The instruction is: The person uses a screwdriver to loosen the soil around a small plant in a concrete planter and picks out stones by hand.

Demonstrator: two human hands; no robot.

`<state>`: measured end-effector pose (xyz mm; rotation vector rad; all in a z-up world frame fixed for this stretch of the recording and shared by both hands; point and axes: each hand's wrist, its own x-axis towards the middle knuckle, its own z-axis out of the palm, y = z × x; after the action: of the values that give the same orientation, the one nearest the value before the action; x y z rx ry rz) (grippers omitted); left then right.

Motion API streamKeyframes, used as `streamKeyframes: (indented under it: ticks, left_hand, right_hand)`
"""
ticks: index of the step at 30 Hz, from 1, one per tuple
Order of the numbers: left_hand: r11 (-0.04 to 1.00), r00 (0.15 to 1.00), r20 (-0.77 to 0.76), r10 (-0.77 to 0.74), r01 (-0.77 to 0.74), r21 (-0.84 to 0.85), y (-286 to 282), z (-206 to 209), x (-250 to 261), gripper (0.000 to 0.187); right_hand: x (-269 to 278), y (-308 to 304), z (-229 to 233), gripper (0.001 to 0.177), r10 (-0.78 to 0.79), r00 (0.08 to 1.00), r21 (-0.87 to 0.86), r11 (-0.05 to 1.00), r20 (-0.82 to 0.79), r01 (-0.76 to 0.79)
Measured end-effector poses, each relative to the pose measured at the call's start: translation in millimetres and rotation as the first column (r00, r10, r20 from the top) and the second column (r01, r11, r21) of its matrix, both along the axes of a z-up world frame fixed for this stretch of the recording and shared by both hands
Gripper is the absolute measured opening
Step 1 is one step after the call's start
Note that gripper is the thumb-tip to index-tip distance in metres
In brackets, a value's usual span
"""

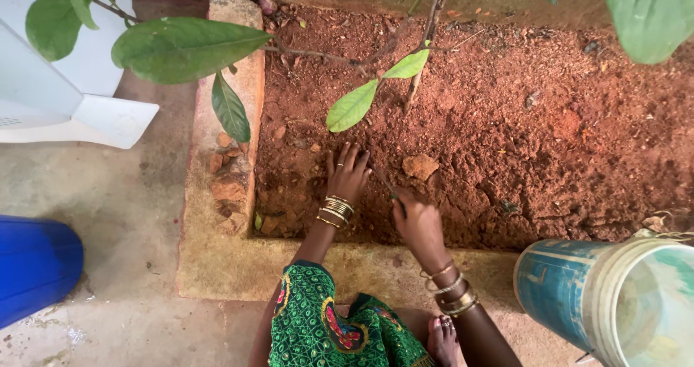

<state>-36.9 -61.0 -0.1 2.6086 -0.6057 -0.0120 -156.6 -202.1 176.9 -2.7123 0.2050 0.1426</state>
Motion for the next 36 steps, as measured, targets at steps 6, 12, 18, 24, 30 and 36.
streamKeyframes:
  ticks: [6, 12, 18, 24, 30, 36]
  left_hand:
    - [0.999, 0.994, 0.098, 0.046, -0.047, 0.007, -8, -17, 11, 0.042]
    - [0.994, 0.987, 0.142, 0.07, -0.081, 0.073, -26, -11, 43, 0.04]
    - [0.972, 0.974, 0.121, 0.192, -0.172, -0.16, -18, -14, 45, 0.012]
    - [0.97, 0.979, 0.062, 0.195, -0.184, -0.157, -15, -1, 49, 0.011]
    - [0.981, 0.985, 0.031, 0.172, -0.168, -0.1, -14, 1, 44, 0.012]
    - [0.981, 0.975, 0.134, 0.176, -0.163, -0.103, -8, -5, 24, 0.018]
  right_hand:
    - [-9, -8, 27, 0.031, 0.054, 0.973, 0.017, 0.998, 0.227, -0.059]
    - [-4, -21, 34, 0.033, -0.035, 0.994, 0.051, 0.998, 0.102, 0.03]
    - [2, -23, 3, 0.03, -0.026, 0.983, 0.058, 0.998, 0.179, 0.016]
    - [11, -22, -6, 0.027, -0.002, 0.985, 0.07, 0.998, 0.17, -0.01]
    - [26, 8, -10, 0.023, -0.002, 0.986, -0.323, 0.945, -0.168, -0.053]
    - [34, 11, -23, 0.023, 0.03, 0.971, -0.381, 0.916, -0.237, -0.122]
